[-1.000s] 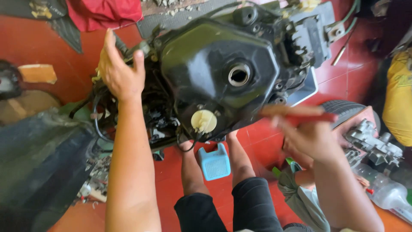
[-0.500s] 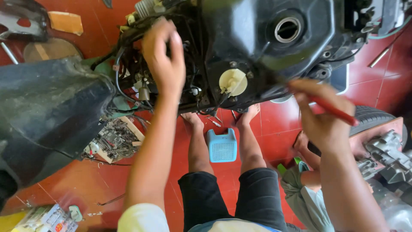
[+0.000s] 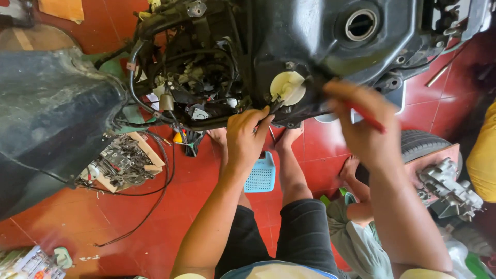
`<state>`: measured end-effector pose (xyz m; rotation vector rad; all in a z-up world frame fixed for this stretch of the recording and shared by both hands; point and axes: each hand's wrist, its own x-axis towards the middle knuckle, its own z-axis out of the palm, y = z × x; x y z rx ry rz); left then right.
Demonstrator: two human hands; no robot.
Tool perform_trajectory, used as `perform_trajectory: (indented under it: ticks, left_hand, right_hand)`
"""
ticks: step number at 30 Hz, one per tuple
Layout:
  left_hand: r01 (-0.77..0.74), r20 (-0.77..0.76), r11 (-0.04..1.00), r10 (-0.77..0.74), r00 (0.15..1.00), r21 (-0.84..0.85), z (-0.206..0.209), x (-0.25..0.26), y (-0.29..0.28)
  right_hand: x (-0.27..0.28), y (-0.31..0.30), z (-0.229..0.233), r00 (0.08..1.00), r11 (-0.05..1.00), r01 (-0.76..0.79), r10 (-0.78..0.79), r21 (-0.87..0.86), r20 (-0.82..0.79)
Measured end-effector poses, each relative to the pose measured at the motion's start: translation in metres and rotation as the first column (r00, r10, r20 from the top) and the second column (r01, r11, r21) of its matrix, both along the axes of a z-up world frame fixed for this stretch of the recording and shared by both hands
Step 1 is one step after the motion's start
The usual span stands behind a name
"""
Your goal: The person removes a fuel pump component from a motorcycle tank using a red-handled tool, cleans the assembly and the mounting area with a brush, and then reinstalls the pump into the tank by hand.
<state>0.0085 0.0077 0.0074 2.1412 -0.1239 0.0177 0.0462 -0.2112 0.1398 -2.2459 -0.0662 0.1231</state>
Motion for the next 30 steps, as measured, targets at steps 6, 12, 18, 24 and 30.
perform_trajectory:
  ticks: [6,12,18,24,30]
  left_hand:
    - [0.039,-0.127,0.995,-0.05,0.991,-0.09,-0.006,0.0,0.002]
    - [0.081,-0.15,0.995,-0.089,0.985,-0.06,-0.01,-0.005,0.004]
    - [0.122,-0.135,0.978,-0.146,0.98,-0.172,-0.012,-0.009,0.02]
    - [-0.038,-0.09,0.997,0.032,0.995,-0.064,-0.044,-0.026,0.044]
    - [0.0,-0.134,0.974,0.031,0.991,0.227,-0.09,-0.043,0.089]
  right_hand:
    - [0.028,0.006,0.0,0.98,0.975,-0.083,0.117,-0.205,0.16]
    - [0.048,-0.005,0.008,0.97,0.995,0.032,-0.007,0.099,-0.242]
    - [0.066,0.008,0.011,0.983,0.966,-0.142,0.164,-0.214,0.086]
    - [0.074,0.003,0.012,0.967,0.981,-0.192,0.185,-0.024,-0.177]
    - [0.086,0.007,0.0,0.913,0.916,-0.227,0.318,-0.332,0.254]
